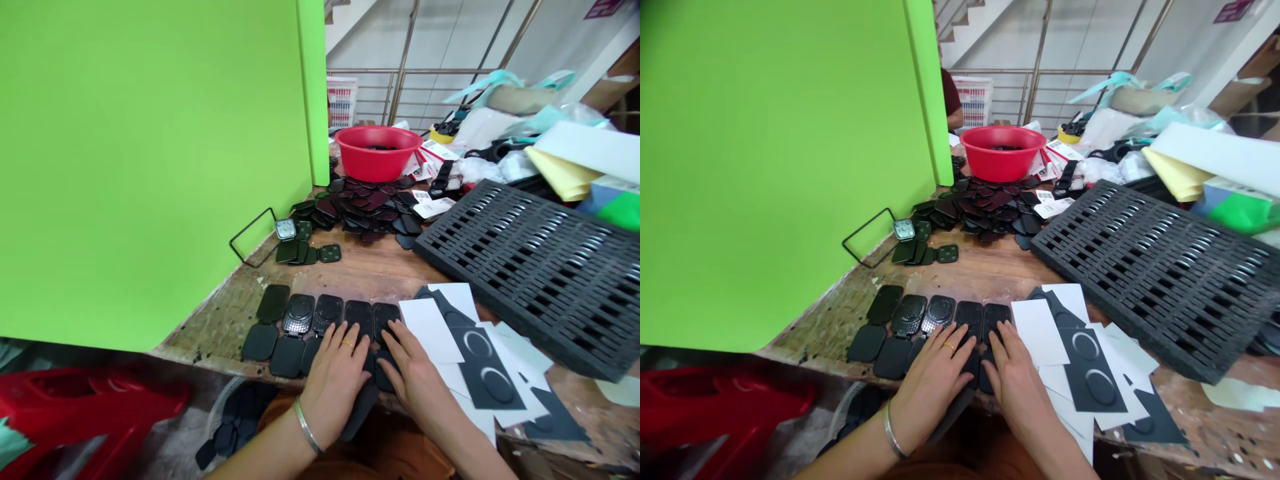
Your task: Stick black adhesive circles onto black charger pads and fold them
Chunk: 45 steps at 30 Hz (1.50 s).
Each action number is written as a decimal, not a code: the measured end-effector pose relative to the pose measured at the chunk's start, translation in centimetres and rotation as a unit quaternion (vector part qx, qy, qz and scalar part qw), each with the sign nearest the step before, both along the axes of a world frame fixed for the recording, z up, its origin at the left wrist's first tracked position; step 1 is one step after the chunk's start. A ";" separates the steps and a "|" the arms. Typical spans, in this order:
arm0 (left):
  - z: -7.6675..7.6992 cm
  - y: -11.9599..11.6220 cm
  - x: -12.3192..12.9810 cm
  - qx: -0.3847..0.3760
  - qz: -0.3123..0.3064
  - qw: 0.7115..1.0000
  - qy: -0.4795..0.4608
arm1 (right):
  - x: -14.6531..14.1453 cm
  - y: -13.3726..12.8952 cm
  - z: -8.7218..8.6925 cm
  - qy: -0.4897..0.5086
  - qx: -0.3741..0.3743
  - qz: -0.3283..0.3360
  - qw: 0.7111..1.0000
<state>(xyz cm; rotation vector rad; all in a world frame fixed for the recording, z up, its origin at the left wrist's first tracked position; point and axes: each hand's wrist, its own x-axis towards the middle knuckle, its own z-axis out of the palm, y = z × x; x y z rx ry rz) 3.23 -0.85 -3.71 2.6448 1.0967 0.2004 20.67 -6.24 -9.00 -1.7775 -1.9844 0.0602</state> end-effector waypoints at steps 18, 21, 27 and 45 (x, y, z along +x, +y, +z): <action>1.4 4.5 -10.9 0.017 0.133 0.990 -0.045 | 0.7 -0.4 1.9 0.043 0.019 0.013 0.999; -0.1 5.6 -14.8 -0.035 0.162 0.985 -0.042 | 0.5 0.0 2.1 0.040 0.036 0.031 0.998; 0.5 5.0 -16.6 -0.091 0.169 0.975 -0.116 | -1.2 0.6 3.3 0.068 0.065 0.058 0.994; 2.9 2.9 -11.2 -0.251 0.284 0.870 -0.316 | -5.6 1.7 6.9 0.261 -0.046 0.068 0.962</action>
